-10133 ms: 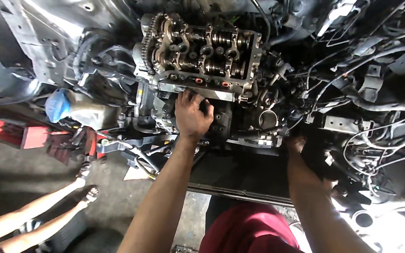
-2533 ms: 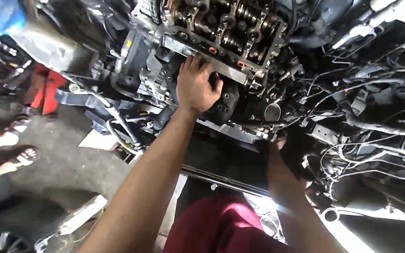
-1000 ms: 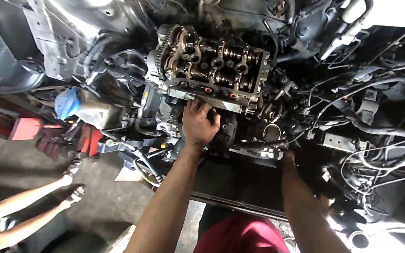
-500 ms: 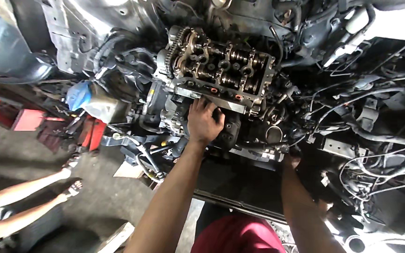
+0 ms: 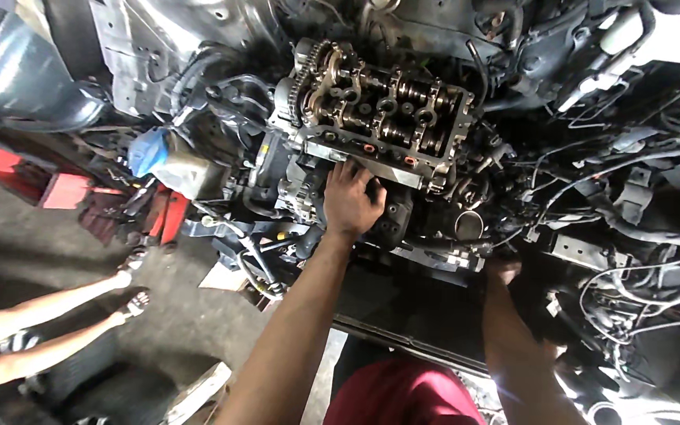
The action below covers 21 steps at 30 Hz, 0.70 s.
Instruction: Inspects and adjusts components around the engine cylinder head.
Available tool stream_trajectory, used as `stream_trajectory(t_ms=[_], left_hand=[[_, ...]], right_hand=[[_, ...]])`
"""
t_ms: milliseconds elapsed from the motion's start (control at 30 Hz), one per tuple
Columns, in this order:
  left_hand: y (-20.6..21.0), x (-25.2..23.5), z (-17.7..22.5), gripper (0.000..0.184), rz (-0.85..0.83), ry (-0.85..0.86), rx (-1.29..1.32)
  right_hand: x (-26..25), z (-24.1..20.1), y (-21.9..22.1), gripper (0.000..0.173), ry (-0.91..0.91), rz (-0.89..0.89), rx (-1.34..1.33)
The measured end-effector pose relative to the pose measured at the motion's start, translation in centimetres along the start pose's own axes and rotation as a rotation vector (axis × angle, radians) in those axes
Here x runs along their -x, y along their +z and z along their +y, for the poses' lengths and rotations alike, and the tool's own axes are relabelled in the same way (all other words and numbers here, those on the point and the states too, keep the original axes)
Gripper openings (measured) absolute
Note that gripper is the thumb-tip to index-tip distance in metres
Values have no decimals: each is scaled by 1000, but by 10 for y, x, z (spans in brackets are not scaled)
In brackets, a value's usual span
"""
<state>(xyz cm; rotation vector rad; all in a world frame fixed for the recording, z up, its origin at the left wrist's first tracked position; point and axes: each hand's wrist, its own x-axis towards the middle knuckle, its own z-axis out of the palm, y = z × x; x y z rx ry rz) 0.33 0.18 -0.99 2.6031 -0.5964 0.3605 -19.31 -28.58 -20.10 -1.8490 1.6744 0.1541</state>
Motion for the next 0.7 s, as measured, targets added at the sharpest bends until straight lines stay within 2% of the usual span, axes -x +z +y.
stream_trajectory(t_ms=[100, 200, 267, 333, 400, 533, 633, 700], left_hand=[[1, 0, 0, 20, 10, -4, -1], [0, 1, 0, 21, 4, -24, -3], [-2, 0, 0, 22, 1, -23, -4], [-3, -1, 0, 22, 5, -22, -9], [-2, -1, 1, 22, 2, -35, -16], [-7, -2, 4, 24, -14, -55, -14], [-7, -4, 3, 28, -54, -64, -7], [-7, -5, 2, 30, -101, -71, -10]], right_hand=[[-7, 8, 9, 67, -3, 16, 12], [3, 5, 7, 62, -40, -20, 54], [6, 4, 6, 55, -69, -127, 107], [11, 3, 2, 51, -85, -313, 237], [6, 15, 10, 47, -149, -391, 236], [6, 32, 17, 41, -162, -383, 17], [4, 27, 14, 43, -163, -341, 173], [5, 27, 14, 46, -221, -314, 383]])
